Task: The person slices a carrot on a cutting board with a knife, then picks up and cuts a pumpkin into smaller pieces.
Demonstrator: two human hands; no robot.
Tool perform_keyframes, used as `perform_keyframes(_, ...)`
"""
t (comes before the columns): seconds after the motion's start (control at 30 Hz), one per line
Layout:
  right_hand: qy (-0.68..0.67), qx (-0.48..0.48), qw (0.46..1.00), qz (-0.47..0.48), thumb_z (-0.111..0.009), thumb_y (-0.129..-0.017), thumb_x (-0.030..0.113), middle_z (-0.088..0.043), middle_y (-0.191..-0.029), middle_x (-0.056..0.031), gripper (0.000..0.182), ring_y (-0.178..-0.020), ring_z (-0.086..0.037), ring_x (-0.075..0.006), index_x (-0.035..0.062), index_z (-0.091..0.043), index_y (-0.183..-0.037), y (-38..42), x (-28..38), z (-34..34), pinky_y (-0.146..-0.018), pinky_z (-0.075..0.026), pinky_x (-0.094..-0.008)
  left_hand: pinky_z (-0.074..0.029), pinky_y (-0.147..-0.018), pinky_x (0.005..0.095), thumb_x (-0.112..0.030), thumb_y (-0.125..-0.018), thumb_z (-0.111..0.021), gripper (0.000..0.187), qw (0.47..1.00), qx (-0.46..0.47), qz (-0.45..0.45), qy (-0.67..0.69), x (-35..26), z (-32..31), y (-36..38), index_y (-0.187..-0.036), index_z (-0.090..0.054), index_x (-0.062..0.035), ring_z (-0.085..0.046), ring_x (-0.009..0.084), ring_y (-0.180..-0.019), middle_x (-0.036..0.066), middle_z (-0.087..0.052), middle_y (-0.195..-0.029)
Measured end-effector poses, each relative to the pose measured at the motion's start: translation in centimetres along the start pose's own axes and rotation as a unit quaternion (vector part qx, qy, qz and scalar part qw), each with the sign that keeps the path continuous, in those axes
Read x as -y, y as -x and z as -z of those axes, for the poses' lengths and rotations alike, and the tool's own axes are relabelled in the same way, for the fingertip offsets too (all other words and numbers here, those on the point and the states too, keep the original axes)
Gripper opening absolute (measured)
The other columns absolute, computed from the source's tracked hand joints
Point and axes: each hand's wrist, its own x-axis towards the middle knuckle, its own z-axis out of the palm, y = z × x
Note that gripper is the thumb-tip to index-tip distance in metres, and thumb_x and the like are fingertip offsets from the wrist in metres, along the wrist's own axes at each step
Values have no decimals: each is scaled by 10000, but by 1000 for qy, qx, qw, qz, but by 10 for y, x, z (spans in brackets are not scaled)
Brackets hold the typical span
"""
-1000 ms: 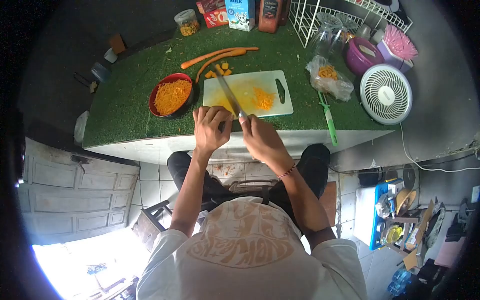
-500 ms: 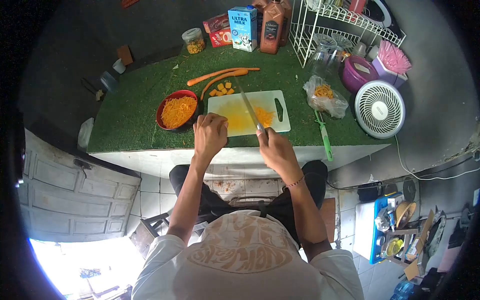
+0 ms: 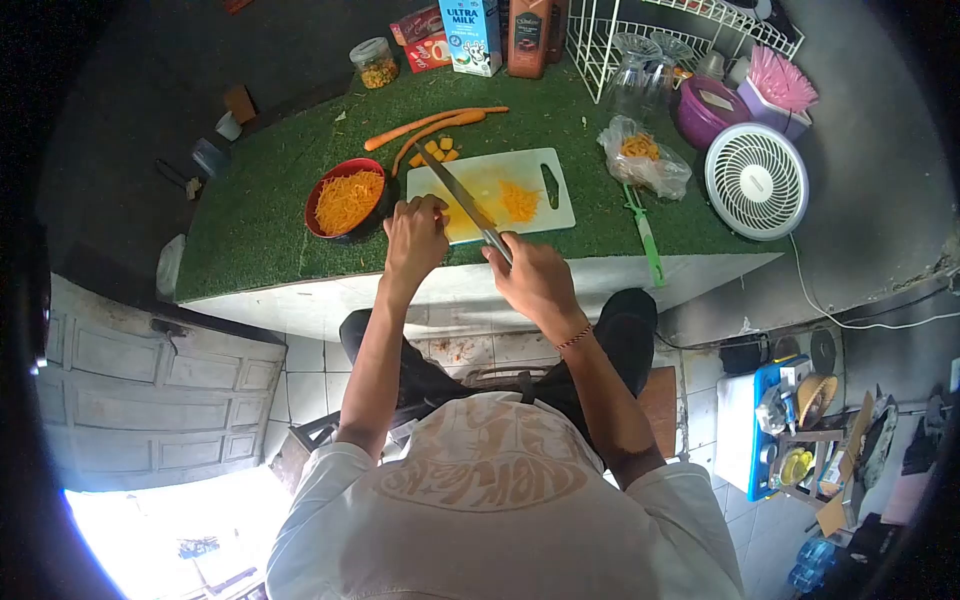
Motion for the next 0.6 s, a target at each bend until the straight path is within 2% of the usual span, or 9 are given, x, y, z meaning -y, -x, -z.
perform_keyframes(0.17,21,28,999,-15,-699,-943,329,-669,-711,-176,283,-680,-674,-388,54,-685,-1009,0,4,-1,-622,-519,-464,-496,-767,498,-123,-846,-746,159,999,11,38,-21,-3,11,1,-988,-710,-60,-640,342,-964,129,-694,-993)
perform_keyframes(0.27,30,34,999,-19,-719,-925,334,-683,-734,-167,301,-699,-682,-383,61,-689,-1048,2,3,-5,-631,-528,-457,-467,-788,530,-175,-863,-740,166,998,2,55,6,2,8,3,-959,-690,-49,-619,339,-989,132,-654,-988)
perform_keyframes(0.37,25,31,999,-19,-734,-912,336,-693,-751,-163,322,-713,-688,-380,66,-692,-1083,3,2,-8,-637,-531,-452,-480,-789,517,-178,-877,-734,155,998,15,59,18,5,3,4,-952,-688,-50,-620,342,-989,137,-648,-986)
perform_keyframes(0.47,20,40,999,-22,-740,-907,334,-696,-756,-163,330,-720,-691,-377,67,-693,-1095,3,2,-7,-639,-532,-449,-515,-744,477,-155,-862,-756,165,999,-7,33,3,5,4,3,-960,-692,-38,-648,353,-917,140,-679,-982)
perform_keyframes(0.6,12,53,998,-32,-733,-914,323,-688,-749,-168,321,-709,-682,-378,56,-689,-1087,1,4,-2,-640,-530,-438,-504,-749,490,-140,-882,-725,145,1000,-13,13,23,4,6,2,-966,-671,-35,-647,354,-888,138,-683,-919)
